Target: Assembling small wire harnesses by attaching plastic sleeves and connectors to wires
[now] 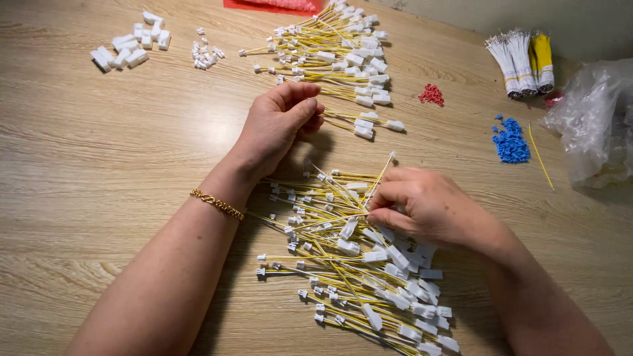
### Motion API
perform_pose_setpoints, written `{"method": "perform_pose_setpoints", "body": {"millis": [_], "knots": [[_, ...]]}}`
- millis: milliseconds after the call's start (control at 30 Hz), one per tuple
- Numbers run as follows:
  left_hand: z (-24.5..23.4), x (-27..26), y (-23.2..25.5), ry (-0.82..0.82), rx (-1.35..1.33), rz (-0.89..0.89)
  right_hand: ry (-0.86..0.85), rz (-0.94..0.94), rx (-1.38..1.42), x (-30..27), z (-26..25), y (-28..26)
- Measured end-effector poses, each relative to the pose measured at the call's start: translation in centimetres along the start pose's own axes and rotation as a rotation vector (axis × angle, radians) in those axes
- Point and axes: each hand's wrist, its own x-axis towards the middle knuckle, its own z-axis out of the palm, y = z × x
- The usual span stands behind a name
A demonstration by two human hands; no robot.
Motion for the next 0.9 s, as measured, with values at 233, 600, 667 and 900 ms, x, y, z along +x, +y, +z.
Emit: {"method": "perform_pose_setpoints", "body": {"millis": [233, 600, 667, 900], "knots": [[0.1, -0.4, 0.6, 0.015, -0.042, -0.007, 0.126, 0.137, 0.266, -0.5, -4.7, -0.5], [-0.8, 0.2, 0.2, 0.035, -0.188, -0.129, 0.327, 0.244, 0.577, 5.9, -2.1, 7.0], [-0.9, 0.1, 0.3, 0.049, -0.175, -0.135, 0.333, 0.24, 0.591, 6.2, -2.0, 7.1], [-0.8, 0.1, -0.1, 0.07, -0.138, -0.097, 0.322, 0.186, 0.735, 6.1, -1.8, 7.7]]}}
